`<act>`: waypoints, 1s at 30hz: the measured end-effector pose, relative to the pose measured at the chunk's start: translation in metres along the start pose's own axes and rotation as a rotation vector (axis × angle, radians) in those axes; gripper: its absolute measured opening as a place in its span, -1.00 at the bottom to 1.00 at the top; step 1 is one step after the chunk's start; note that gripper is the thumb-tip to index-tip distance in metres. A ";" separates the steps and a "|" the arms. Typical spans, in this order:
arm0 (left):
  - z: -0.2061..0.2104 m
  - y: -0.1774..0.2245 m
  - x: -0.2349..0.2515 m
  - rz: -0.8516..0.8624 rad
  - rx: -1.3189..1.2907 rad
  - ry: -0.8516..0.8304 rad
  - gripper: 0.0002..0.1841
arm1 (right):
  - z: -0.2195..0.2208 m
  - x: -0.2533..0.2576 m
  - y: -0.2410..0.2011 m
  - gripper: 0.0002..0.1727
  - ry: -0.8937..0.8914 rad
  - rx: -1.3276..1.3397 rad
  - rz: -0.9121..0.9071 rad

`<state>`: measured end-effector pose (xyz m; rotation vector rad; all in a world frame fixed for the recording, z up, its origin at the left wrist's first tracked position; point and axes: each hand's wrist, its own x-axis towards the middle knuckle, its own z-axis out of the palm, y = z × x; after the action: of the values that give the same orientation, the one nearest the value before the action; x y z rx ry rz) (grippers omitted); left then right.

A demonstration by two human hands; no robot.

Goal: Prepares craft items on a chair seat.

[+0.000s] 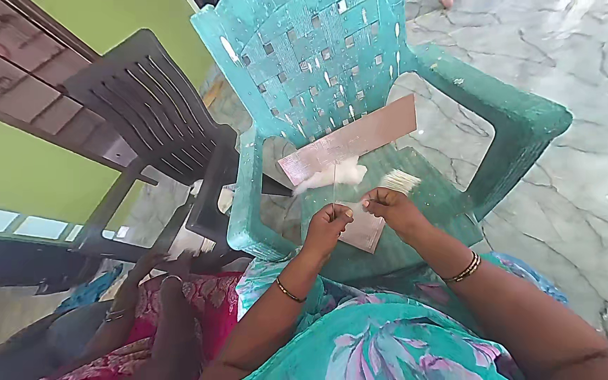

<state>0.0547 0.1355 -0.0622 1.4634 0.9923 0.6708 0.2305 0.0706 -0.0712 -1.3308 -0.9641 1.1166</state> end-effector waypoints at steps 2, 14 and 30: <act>-0.003 0.000 -0.008 -0.021 0.008 0.013 -0.96 | 0.002 -0.005 0.000 -0.92 -0.004 -0.008 -0.007; -0.015 -0.033 -0.018 -0.142 0.222 0.015 -0.84 | 0.010 0.009 0.033 -0.86 -0.103 -0.356 0.013; -0.033 -0.063 -0.014 -0.262 0.637 -0.167 -0.70 | 0.007 0.041 0.072 -0.40 -0.005 -0.923 -0.006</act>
<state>0.0075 0.1369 -0.1170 1.8501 1.3043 0.0268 0.2285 0.1068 -0.1457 -2.0353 -1.5787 0.6577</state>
